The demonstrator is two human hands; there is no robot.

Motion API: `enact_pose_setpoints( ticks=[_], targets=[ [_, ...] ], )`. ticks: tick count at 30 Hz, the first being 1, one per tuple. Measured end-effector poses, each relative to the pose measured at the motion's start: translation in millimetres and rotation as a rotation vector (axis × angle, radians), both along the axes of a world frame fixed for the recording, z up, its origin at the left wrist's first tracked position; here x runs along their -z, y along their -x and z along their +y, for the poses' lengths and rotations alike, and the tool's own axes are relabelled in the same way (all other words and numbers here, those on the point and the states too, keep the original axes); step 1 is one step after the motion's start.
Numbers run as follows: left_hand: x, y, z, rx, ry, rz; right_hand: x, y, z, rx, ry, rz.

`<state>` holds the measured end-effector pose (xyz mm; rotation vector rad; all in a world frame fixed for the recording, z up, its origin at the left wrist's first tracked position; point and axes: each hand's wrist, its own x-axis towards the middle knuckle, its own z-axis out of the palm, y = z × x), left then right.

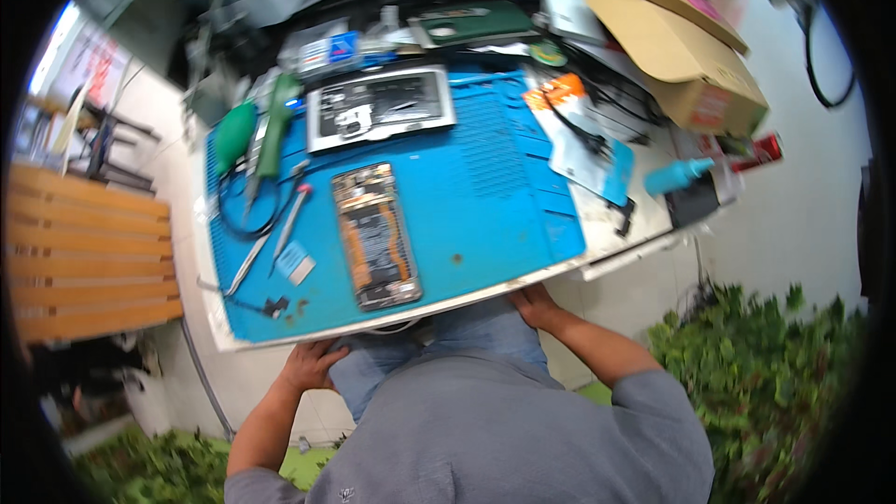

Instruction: The person assembles internal components of a mobile phone by hand, pressing connectors and arranging small internal parts within the device frame on a blue repair mat.

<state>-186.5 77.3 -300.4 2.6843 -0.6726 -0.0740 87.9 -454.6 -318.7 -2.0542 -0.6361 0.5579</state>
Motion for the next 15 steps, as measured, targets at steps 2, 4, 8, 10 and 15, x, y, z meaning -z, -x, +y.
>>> enact_pose_setpoints(
  ticks=[2,4,8,10,15],
  targets=[
    [-32.4,-12.2,-16.2,-0.069,0.0,0.092,-2.9,6.3,-0.7,0.029,0.062,0.027],
    [-66.0,-18.4,-32.1,-0.129,-0.094,0.166,-27.5,11.9,15.8,0.037,0.028,0.044],
    [-112.4,-24.0,-63.7,-0.267,-0.159,0.377,-69.6,39.3,24.3,-0.063,0.11,-0.132],
    [-147.2,-37.1,-82.5,-0.301,-0.201,0.377,-93.5,50.3,26.3,-0.119,0.181,-0.151],
    [-268.1,-88.9,-129.7,-0.157,0.044,0.516,-114.4,52.3,45.6,-0.389,0.431,-0.392]
  ],
)
